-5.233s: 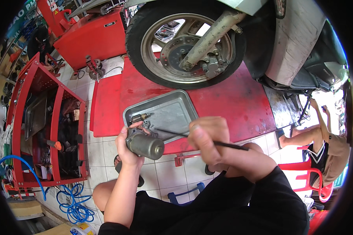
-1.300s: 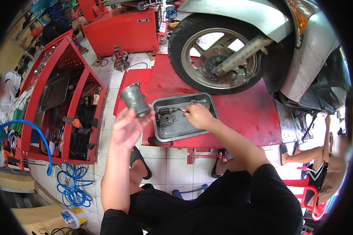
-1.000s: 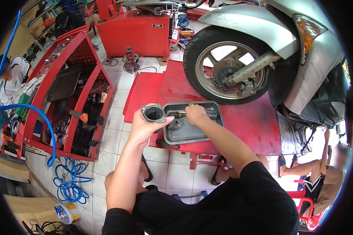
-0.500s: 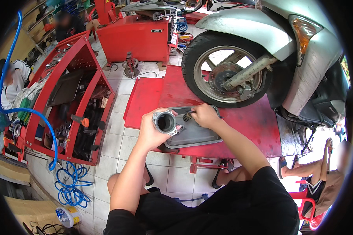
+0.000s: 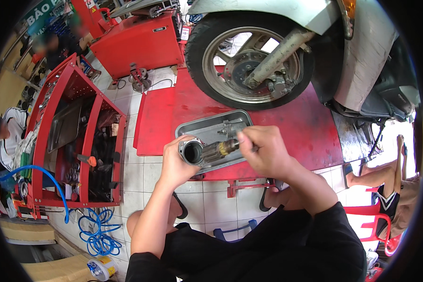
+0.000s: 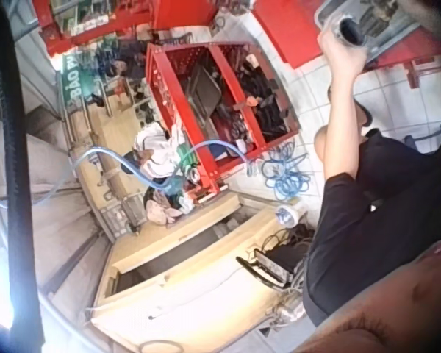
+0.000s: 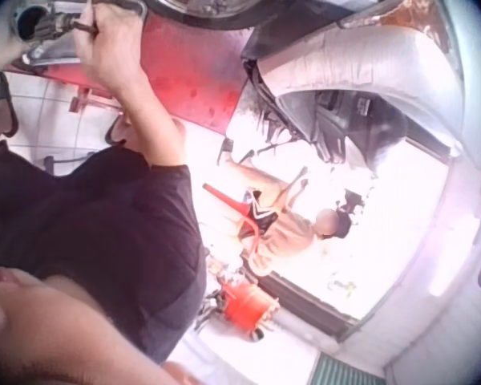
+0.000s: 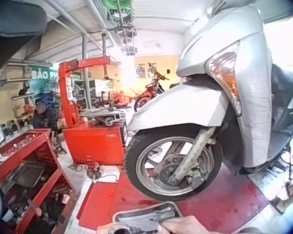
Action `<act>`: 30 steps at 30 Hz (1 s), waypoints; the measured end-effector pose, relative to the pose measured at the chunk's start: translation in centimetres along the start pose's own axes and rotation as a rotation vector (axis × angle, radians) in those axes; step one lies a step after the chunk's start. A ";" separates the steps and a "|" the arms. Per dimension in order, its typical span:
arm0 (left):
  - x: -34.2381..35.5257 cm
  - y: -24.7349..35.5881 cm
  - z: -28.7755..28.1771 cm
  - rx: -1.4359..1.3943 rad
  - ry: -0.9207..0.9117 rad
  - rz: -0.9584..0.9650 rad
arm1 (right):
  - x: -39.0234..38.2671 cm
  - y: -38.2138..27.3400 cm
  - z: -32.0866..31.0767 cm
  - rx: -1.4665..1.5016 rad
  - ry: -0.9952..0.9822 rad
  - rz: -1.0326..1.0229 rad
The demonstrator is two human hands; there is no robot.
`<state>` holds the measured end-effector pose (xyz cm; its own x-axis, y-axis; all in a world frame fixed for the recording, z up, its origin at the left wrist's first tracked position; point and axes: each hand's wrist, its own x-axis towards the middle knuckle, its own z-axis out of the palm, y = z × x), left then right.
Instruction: The person sits on a low stool in a workshop and uses a screwdriver to disassemble a cylindrical metal scooter part, likely a starter motor. They remove screws and internal components, placing them into a metal tray on the floor.
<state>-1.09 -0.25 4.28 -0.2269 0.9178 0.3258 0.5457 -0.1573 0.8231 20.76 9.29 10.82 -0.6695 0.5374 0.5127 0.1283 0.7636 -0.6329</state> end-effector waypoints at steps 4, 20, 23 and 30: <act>0.2 0.4 1.1 0.012 -0.050 0.018 | -0.5 0.9 1.1 0.003 -0.032 -0.015; -1.1 1.2 4.4 -0.013 -0.253 -0.106 | -1.8 2.2 2.3 -0.111 -0.162 0.042; -1.1 1.9 4.6 -0.045 -0.261 -0.148 | -1.8 1.6 2.3 -0.134 -0.046 -0.050; -1.3 1.6 4.8 -0.084 -0.270 -0.163 | -2.0 1.5 1.9 -0.243 -0.084 -0.125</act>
<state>3.96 0.06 2.88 -0.0781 0.9951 0.0604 0.4490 -0.0190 0.8933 20.91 8.65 7.70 -0.7481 0.4099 0.5218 0.2055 0.8908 -0.4052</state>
